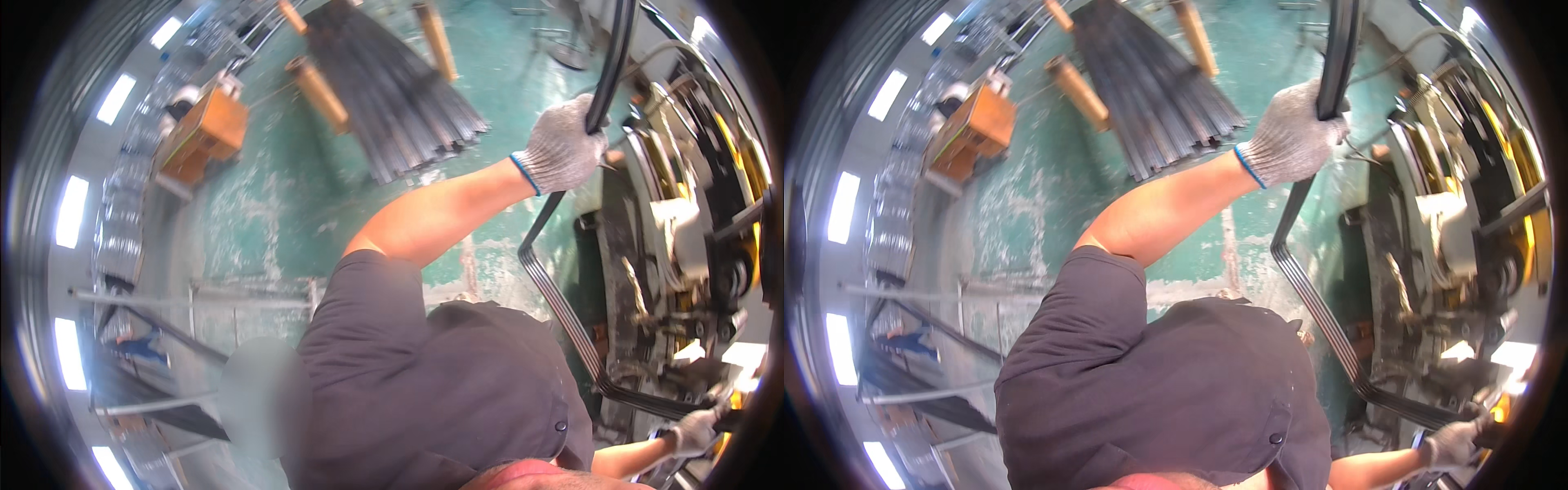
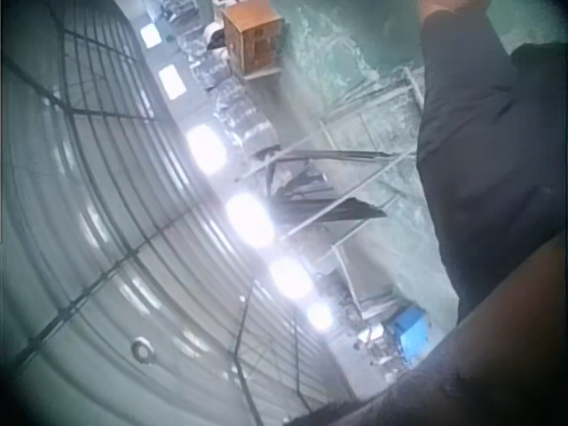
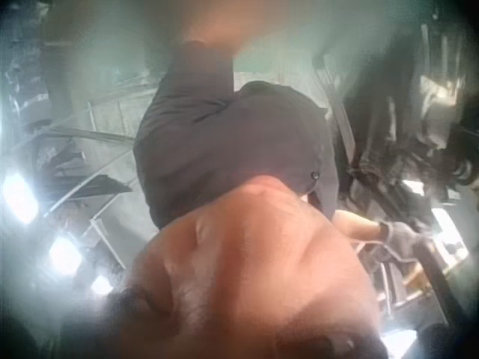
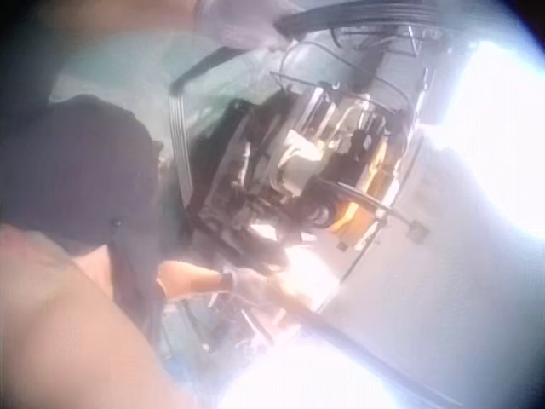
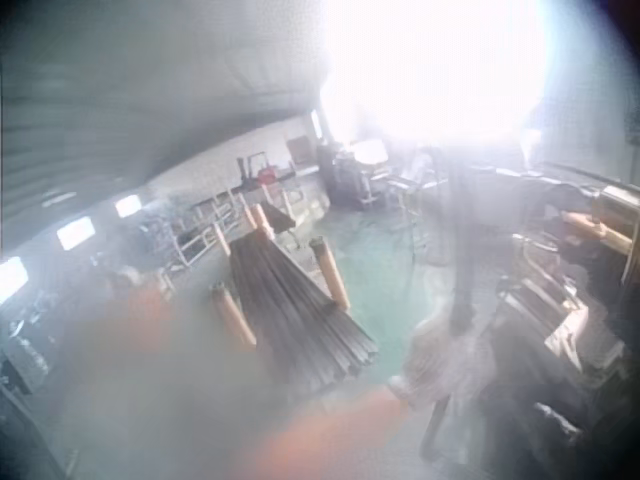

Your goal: The person repeatedly picks up long metal rods, places them on a wooden bending jig, and bends them into rectangular frames. The person then stacks the finished frames on a nearby rack. The process is repeated multiple times throughout the clip.

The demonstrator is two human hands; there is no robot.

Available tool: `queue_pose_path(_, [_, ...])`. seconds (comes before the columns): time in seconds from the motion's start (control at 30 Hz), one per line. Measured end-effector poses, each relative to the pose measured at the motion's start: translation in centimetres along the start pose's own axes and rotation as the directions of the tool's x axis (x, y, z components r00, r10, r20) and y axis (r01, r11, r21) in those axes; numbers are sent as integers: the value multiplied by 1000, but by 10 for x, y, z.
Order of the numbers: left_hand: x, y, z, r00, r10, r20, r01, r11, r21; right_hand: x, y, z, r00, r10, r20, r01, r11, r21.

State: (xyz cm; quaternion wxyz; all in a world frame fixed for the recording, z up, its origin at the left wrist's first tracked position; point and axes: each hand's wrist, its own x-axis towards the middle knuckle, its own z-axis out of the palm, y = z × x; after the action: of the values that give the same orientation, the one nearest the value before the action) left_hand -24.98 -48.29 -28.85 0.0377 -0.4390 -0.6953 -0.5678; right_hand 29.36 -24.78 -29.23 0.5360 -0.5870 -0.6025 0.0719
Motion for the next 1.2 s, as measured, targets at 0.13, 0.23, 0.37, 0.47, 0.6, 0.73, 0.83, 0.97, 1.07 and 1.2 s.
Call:
queue_pose_path(0.13, [-44, -44, -134, 969, -184, -163, 184, 983, -11, -122, -27, 108, 947, 38, 320, -226, 785, 576])
queue_pose_path(0.23, [-83, -80, -237, 893, -345, -288, 298, 935, -194, -215, -96, 176, 894, -202, 401, -111, 765, 634])
queue_pose_path(0.37, [-144, -78, -343, 701, -429, -569, 488, 871, -55, -310, -166, 234, 774, -262, 577, -234, 728, 645])
queue_pose_path(0.47, [-175, -98, -407, 600, -383, -702, 477, 876, -70, -368, -215, 266, 636, -401, 659, -192, 745, 639])
queue_pose_path(0.6, [-214, -111, -477, 492, -331, -805, 552, 834, -6, -452, -263, 315, 507, -510, 695, -254, 682, 685])
queue_pose_path(0.73, [-237, -129, -548, 408, -289, -866, 612, 790, 25, -535, -328, 351, 407, -534, 741, -285, 697, 658])
queue_pose_path(0.83, [-245, -140, -604, 348, -240, -906, 710, 699, 87, -593, -377, 374, 283, -539, 794, -389, 692, 608])
queue_pose_path(0.97, [-270, -142, -675, 223, -160, -962, 706, 706, 47, -661, -457, 388, 136, -626, 768, -449, 652, 611])
queue_pose_path(1.07, [-302, -141, -734, 179, -109, -978, 731, 679, 58, -726, -509, 398, 72, -658, 749, -504, 624, 597])
queue_pose_path(1.2, [-339, -165, -807, 72, -70, -995, 706, 708, 2, -825, -581, 393, -29, -652, 758, -605, 615, 506])
